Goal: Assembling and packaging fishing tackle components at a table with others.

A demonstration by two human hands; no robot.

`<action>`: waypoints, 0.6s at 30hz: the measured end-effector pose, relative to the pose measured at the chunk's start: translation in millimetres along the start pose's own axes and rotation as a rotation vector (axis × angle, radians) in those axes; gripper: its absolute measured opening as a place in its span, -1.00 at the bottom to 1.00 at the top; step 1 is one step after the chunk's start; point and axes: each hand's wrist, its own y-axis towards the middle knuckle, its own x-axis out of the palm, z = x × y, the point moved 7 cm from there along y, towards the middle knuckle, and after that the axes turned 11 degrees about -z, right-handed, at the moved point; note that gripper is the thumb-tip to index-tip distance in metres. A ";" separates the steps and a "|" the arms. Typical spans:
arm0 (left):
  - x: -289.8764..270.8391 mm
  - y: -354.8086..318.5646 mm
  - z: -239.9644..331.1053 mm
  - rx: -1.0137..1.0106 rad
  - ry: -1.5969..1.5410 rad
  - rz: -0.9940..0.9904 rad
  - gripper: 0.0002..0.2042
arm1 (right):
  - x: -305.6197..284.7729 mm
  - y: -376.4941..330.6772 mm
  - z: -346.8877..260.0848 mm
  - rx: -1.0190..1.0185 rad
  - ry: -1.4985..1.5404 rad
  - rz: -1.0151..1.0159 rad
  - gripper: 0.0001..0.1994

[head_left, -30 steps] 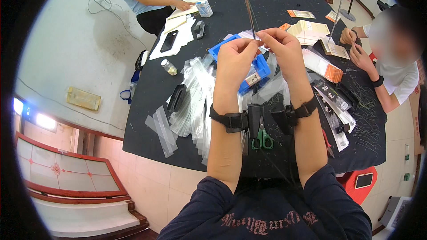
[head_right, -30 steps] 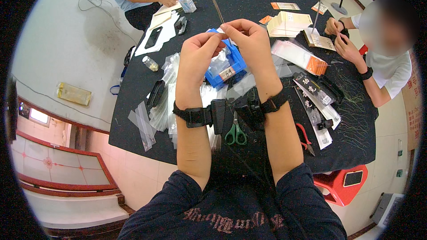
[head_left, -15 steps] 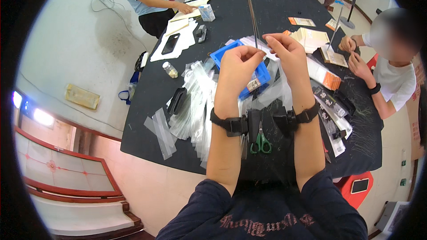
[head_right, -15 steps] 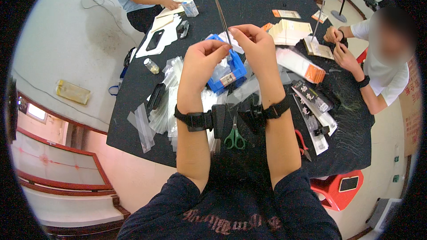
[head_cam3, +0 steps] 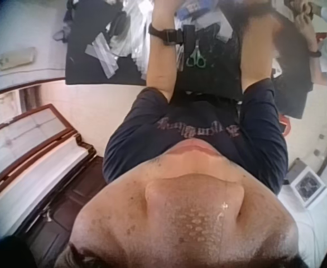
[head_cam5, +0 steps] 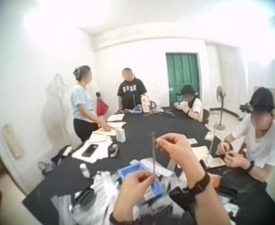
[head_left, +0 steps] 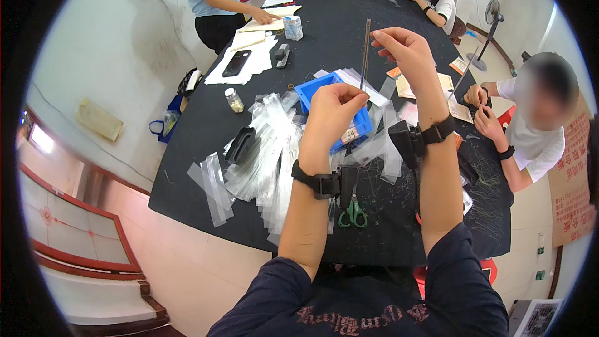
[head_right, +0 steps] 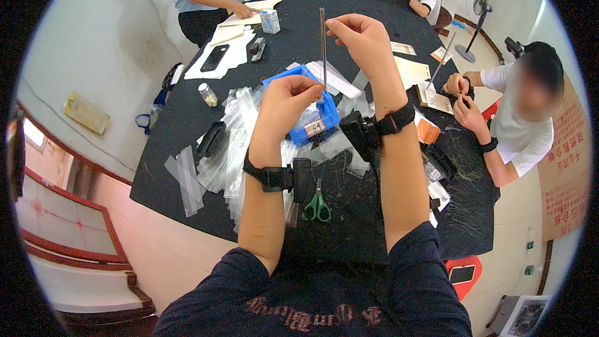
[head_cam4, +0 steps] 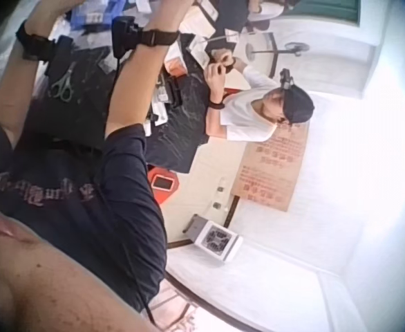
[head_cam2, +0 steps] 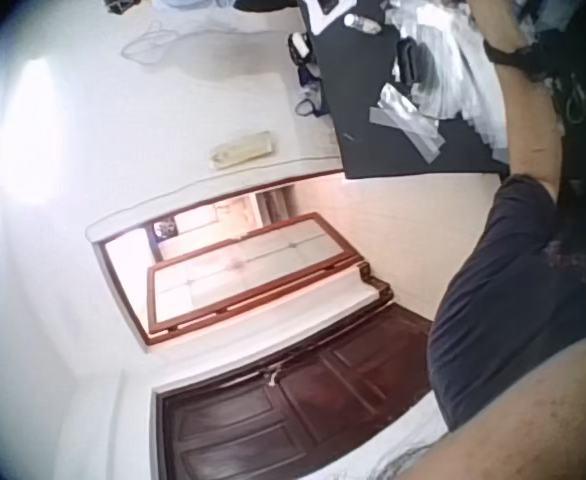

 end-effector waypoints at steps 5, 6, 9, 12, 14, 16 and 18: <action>-0.3 3.5 -3.4 0.045 -0.007 0.021 -0.82 | 3.1 8.4 0.2 -0.011 -0.045 0.019 -0.73; -1.6 3.5 -2.6 0.074 -0.015 0.042 -0.81 | 4.2 9.7 0.9 -0.011 -0.045 0.016 -0.73; 0.4 4.8 -5.2 0.022 0.017 -0.004 -0.82 | 4.6 11.4 1.3 -0.026 -0.059 0.015 -0.74; 0.3 4.5 -5.8 0.030 0.005 0.001 -0.82 | 3.9 11.6 -0.7 -0.069 -0.036 0.018 -0.76; -0.3 4.4 -6.6 0.029 0.015 0.003 -0.82 | 5.1 11.7 -2.1 -0.095 -0.017 0.011 -0.78; -1.5 3.8 -6.8 0.028 0.027 0.005 -0.82 | 6.5 12.2 -3.0 -0.092 -0.029 0.010 -0.78; 0.1 4.8 -6.9 0.027 0.023 -0.003 -0.82 | 5.0 12.0 -2.5 -0.087 -0.046 0.014 -0.79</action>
